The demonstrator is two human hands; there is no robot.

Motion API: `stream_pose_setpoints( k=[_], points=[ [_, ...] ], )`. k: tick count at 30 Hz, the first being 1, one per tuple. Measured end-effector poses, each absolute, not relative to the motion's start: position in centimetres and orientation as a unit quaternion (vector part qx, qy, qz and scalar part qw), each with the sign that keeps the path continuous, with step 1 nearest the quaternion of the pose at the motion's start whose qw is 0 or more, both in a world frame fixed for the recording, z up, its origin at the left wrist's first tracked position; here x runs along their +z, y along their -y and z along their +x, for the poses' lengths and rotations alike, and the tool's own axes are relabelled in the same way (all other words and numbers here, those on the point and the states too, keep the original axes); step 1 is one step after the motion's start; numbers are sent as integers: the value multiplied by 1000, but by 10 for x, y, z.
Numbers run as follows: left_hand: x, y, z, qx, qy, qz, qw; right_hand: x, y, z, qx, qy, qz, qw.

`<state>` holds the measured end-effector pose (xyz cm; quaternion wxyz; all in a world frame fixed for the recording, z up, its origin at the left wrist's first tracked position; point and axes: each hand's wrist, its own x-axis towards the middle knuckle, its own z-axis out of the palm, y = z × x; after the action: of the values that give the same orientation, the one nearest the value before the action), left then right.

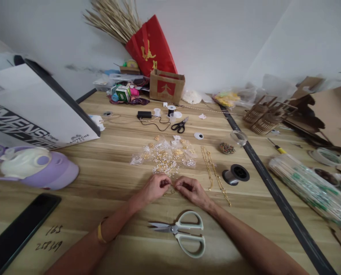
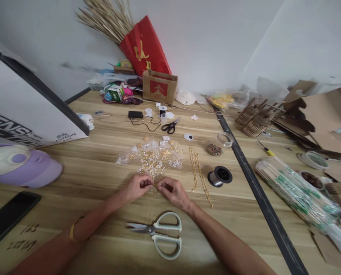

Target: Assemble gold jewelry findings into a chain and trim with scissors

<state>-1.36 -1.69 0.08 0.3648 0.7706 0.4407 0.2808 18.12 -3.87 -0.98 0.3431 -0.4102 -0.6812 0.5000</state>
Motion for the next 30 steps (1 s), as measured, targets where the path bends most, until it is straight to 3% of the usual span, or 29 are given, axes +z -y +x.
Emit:
stream_pose_setpoints(
  k=[30],
  points=[
    [2, 15, -16, 356, -438, 603, 564, -2, 43, 177, 542, 638, -411, 360]
  ],
)
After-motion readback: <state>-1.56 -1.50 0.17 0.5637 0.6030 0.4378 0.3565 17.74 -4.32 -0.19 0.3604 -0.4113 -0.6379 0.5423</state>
